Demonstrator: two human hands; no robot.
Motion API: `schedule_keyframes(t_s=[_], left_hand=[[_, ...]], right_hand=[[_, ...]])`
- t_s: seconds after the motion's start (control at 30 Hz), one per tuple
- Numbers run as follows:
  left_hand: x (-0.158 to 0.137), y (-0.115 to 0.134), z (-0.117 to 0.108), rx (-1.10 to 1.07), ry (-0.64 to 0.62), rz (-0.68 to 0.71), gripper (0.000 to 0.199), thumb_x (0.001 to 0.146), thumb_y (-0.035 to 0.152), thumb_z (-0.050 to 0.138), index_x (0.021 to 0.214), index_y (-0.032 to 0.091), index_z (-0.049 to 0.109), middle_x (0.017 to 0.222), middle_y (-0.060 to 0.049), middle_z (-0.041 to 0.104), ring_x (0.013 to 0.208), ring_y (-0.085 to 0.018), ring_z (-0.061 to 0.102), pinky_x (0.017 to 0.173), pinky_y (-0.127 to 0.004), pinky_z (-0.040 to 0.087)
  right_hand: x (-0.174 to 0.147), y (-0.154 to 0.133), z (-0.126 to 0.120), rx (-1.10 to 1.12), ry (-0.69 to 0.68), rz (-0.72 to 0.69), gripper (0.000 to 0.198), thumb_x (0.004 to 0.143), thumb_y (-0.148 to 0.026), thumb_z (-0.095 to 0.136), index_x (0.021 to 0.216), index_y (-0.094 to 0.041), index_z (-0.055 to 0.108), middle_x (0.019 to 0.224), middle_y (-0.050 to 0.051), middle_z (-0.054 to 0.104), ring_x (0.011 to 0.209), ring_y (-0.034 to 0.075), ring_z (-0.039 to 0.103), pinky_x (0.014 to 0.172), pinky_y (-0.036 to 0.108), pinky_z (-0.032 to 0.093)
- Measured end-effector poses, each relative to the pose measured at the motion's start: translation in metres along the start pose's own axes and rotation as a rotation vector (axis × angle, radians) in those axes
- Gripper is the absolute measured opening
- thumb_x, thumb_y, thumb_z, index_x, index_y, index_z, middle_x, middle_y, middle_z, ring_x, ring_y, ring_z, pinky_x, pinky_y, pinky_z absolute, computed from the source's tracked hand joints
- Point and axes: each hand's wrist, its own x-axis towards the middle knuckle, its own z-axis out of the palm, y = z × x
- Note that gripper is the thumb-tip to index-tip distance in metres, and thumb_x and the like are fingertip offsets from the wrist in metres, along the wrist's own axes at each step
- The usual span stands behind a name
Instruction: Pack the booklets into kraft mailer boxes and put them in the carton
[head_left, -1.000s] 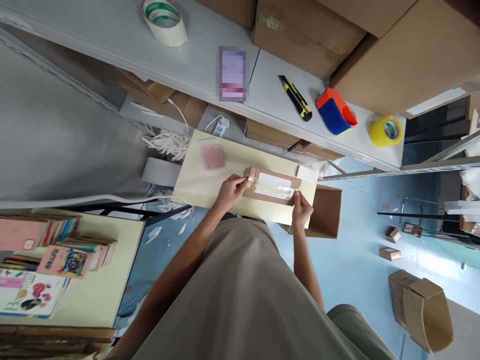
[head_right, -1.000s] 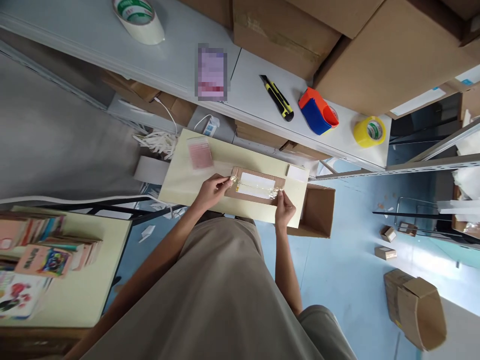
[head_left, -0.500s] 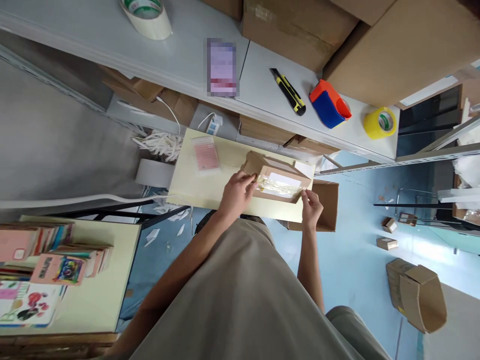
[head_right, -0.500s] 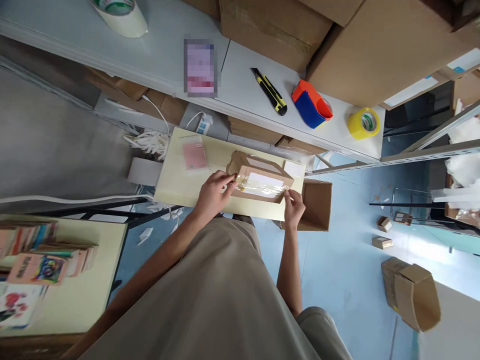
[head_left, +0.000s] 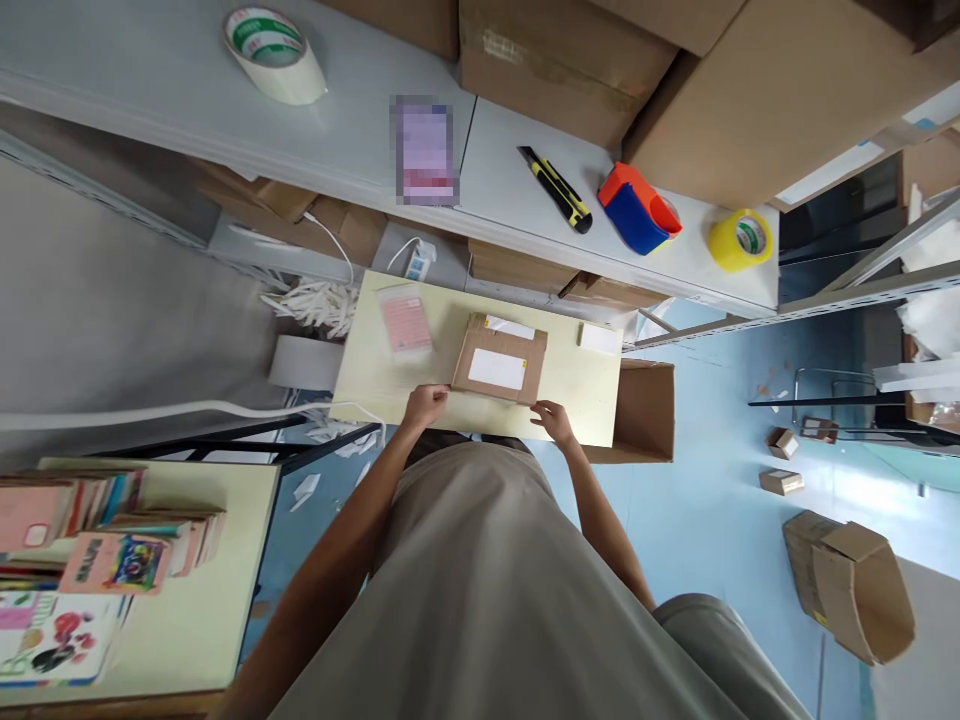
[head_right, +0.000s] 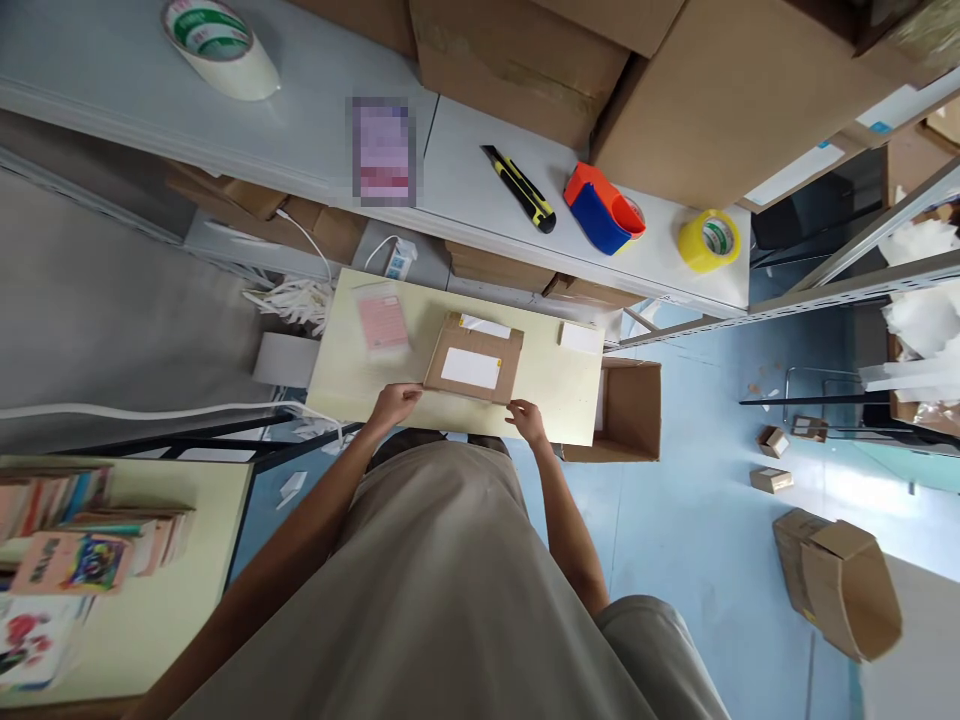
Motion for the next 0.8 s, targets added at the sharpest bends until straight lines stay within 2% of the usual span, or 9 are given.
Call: schedule_keyframes(t_s=[0.07,0.1,0.23,0.3,0.47,0.6,0.7,0.8], left_hand=[[0.007,-0.002,0.001,-0.001,0.007,0.000,0.026,0.080,0.018,0.068,0.096,0.023,0.087,0.098,-0.009,0.090,0.111,-0.033,0.085,0.105,-0.039,0.064],[0.011,-0.001,0.001,-0.004,0.022,0.004,0.031,0.080,0.017,0.067,0.103,0.023,0.087,0.104,-0.010,0.090,0.115,-0.033,0.084,0.108,-0.041,0.064],[0.031,0.024,0.003,-0.053,0.111,0.048,0.055,0.087,0.014,0.064,0.140,0.016,0.079,0.143,-0.019,0.081,0.136,-0.034,0.076,0.121,-0.047,0.058],[0.039,0.040,0.004,-0.124,0.119,0.071,0.058,0.090,0.014,0.064,0.148,0.013,0.074,0.151,-0.022,0.077,0.136,-0.034,0.076,0.121,-0.047,0.058],[0.035,0.061,0.000,-0.271,0.038,0.096,0.063,0.095,0.018,0.067,0.158,0.017,0.065,0.158,-0.021,0.073,0.120,-0.032,0.083,0.119,-0.051,0.062],[0.020,0.060,-0.010,-0.419,0.055,0.244,0.067,0.102,0.027,0.066,0.167,0.020,0.056,0.166,-0.020,0.066,0.111,-0.027,0.085,0.109,-0.048,0.068],[0.015,0.058,-0.014,-0.496,0.117,0.332,0.064,0.105,0.034,0.064,0.167,0.020,0.054,0.158,-0.019,0.068,0.113,-0.025,0.084,0.112,-0.046,0.068],[0.016,0.053,-0.010,-0.534,0.110,0.299,0.060,0.108,0.042,0.062,0.164,0.020,0.056,0.145,-0.015,0.072,0.111,-0.024,0.084,0.111,-0.045,0.068]], right_hand=[[0.006,0.001,-0.003,-0.041,0.029,-0.006,0.036,0.076,-0.058,0.087,0.083,-0.025,0.076,0.086,0.005,0.082,0.096,0.028,0.080,0.094,0.049,0.071],[0.010,-0.001,-0.005,-0.054,0.056,-0.019,0.035,0.077,-0.058,0.086,0.085,-0.025,0.077,0.091,0.006,0.084,0.099,0.028,0.079,0.097,0.049,0.069],[0.027,-0.019,-0.004,-0.054,0.147,-0.076,0.045,0.084,-0.059,0.079,0.108,-0.022,0.080,0.130,0.016,0.085,0.115,0.028,0.077,0.104,0.047,0.065],[0.033,-0.031,0.002,-0.025,0.156,-0.079,0.052,0.085,-0.058,0.078,0.119,-0.019,0.079,0.138,0.019,0.083,0.114,0.027,0.078,0.102,0.046,0.065],[0.024,-0.054,0.008,0.004,0.152,-0.114,0.064,0.084,-0.060,0.080,0.131,-0.016,0.077,0.132,0.020,0.085,0.113,0.029,0.078,0.094,0.044,0.066],[0.001,-0.068,-0.005,-0.043,0.167,-0.239,0.071,0.092,-0.064,0.075,0.143,-0.016,0.074,0.139,0.021,0.083,0.122,0.031,0.076,0.095,0.045,0.066],[-0.009,-0.076,-0.011,-0.070,0.171,-0.309,0.073,0.096,-0.064,0.072,0.151,-0.016,0.069,0.147,0.022,0.079,0.126,0.032,0.075,0.093,0.044,0.066],[-0.007,-0.075,-0.005,-0.070,0.128,-0.298,0.069,0.095,-0.059,0.071,0.151,-0.019,0.068,0.159,0.020,0.072,0.120,0.030,0.075,0.087,0.041,0.067]])
